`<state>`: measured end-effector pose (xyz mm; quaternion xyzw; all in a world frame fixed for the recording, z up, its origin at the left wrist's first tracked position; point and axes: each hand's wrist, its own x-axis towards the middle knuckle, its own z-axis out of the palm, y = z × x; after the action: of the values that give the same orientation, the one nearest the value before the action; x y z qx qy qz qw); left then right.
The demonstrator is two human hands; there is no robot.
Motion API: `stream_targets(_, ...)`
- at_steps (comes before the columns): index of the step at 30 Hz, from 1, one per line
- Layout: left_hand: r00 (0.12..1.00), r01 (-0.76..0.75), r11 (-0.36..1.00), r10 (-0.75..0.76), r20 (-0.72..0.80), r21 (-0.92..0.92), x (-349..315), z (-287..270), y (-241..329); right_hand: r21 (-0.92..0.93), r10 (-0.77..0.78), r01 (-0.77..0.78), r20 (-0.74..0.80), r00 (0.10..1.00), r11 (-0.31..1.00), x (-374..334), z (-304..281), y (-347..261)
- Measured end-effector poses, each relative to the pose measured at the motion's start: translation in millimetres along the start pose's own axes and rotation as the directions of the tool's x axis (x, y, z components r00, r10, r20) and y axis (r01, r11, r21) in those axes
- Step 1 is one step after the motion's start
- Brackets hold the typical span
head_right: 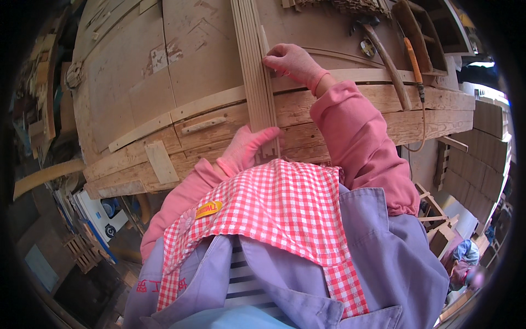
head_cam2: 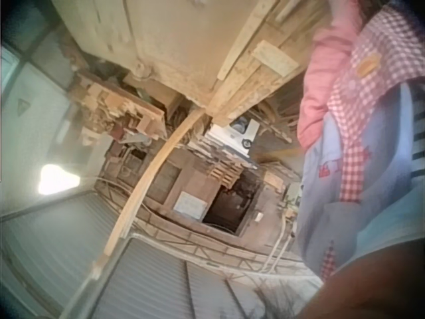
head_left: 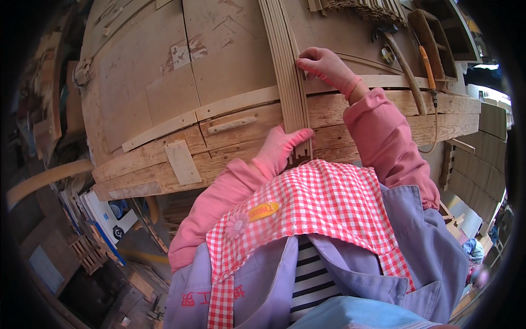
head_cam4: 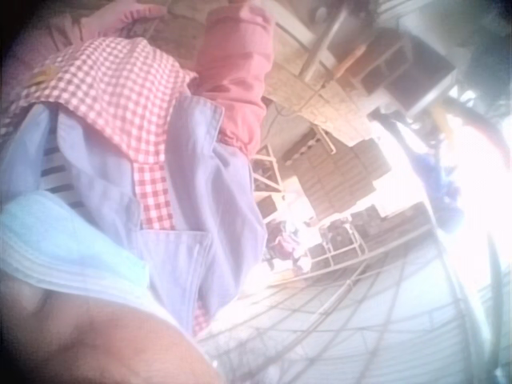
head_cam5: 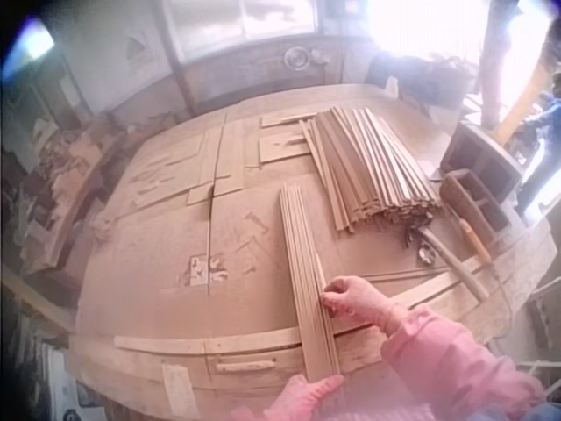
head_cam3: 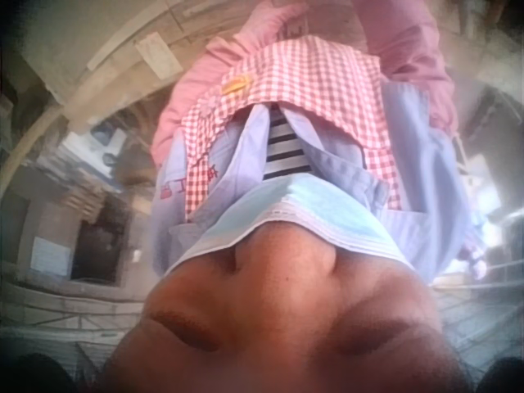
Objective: The person repeatedly picks up thin wooden slats from a workbench, aligns them, and stacks them into neat piles. The person also moves a larger stack of slats to a different location on the bench. A coworker is visible in the background assembling a wooden box.
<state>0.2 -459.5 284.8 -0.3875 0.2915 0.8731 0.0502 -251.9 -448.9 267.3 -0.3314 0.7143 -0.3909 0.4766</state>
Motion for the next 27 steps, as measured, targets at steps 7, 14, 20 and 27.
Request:
stream_targets(7, 1.000, 0.002, 1.000, -0.002, 0.000, 0.029, -1, 2, 1, -0.101, 0.015, -0.031, -0.156, 0.988, 0.994, -4, 16, -8)
stream_targets(14, 1.000, 0.017, 1.000, -0.017, -0.019, 0.001, -2, 5, 2, -0.041, 0.025, -0.030, -0.126, 0.992, 0.999, -1, 15, -5)
stream_targets(20, 1.000, -0.001, 1.000, 0.001, -0.012, 0.012, -3, 5, 2, -0.104, 0.016, -0.035, -0.179, 0.984, 0.994, -3, 19, -8)
stream_targets(27, 1.000, -0.010, 1.000, 0.010, 0.011, 0.002, -4, 5, 3, -0.194, -0.008, -0.034, -0.213, 0.977, 0.980, -5, 21, -14)
